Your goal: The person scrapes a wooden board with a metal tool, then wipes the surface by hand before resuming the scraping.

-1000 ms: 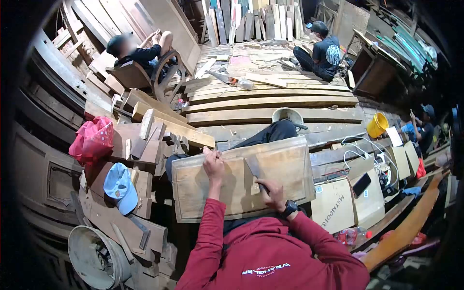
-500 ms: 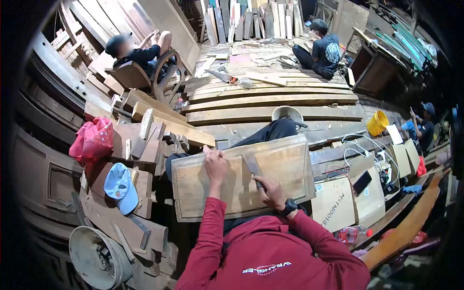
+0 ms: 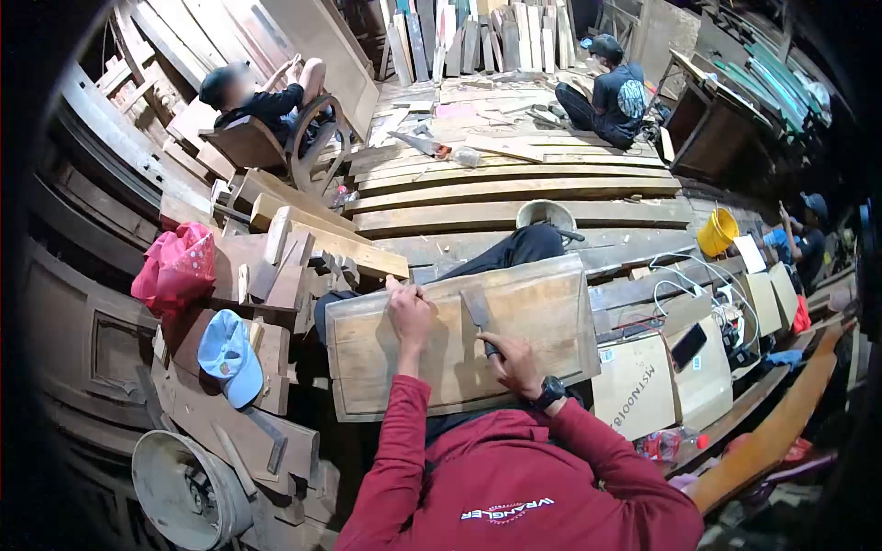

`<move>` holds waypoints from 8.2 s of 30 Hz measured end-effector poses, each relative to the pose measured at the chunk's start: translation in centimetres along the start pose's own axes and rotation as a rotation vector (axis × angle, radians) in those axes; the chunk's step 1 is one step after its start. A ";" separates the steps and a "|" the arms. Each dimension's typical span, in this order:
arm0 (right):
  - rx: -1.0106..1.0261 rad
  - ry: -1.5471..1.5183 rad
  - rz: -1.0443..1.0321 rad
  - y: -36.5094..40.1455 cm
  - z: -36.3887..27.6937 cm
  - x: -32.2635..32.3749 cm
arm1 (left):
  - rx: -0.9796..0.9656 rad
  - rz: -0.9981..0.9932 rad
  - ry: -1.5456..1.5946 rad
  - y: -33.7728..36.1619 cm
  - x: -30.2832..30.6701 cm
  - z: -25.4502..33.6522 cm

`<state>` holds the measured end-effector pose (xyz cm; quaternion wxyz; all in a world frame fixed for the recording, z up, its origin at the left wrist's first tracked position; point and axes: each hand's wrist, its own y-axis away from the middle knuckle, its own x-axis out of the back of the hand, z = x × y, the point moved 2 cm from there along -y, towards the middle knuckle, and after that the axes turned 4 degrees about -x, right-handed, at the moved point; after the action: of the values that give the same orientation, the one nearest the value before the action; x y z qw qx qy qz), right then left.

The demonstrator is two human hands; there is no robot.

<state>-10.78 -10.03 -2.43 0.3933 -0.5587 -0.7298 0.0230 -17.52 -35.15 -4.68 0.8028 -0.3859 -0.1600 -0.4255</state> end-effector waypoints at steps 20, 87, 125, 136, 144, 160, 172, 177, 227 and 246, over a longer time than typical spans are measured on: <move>-0.067 -0.093 0.004 1.5 0.5 -0.9 | -0.048 0.041 0.019 0.2 0.4 0.0; -0.089 -0.049 0.017 0.5 0.4 -0.2 | -0.272 -0.021 1.453 7.3 23.3 30.1; -0.049 -0.083 0.046 0.5 0.2 -0.6 | -0.804 0.717 0.275 3.0 19.9 27.8; -0.027 -0.104 0.045 1.0 0.3 -0.2 | -0.832 0.809 0.359 3.3 20.5 27.6; 0.033 -0.066 0.005 1.6 1.0 -1.0 | -0.632 0.629 0.750 0.3 18.5 20.9; 0.041 -0.054 0.023 1.3 0.5 -0.6 | -0.140 0.129 -0.129 -1.3 -0.8 3.2; -0.031 -0.007 -0.064 0.8 0.1 -0.2 | 0.007 0.104 -0.066 -1.3 -1.5 0.9; -0.012 0.002 -0.034 0.9 0.1 -0.8 | 0.051 0.108 -0.064 -1.0 -2.3 -0.2; 0.003 -0.114 -0.091 1.5 0.7 -0.3 | 0.021 -0.132 -0.388 -1.3 -2.0 2.0; -0.180 -0.042 -0.114 0.4 0.5 -1.1 | 0.007 -0.074 -0.294 -1.2 -2.0 2.1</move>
<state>-10.63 -10.55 -3.54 0.3269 -0.5488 -0.7675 -0.0535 -19.46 -32.87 -3.89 0.7559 -0.4350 -0.2912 -0.3931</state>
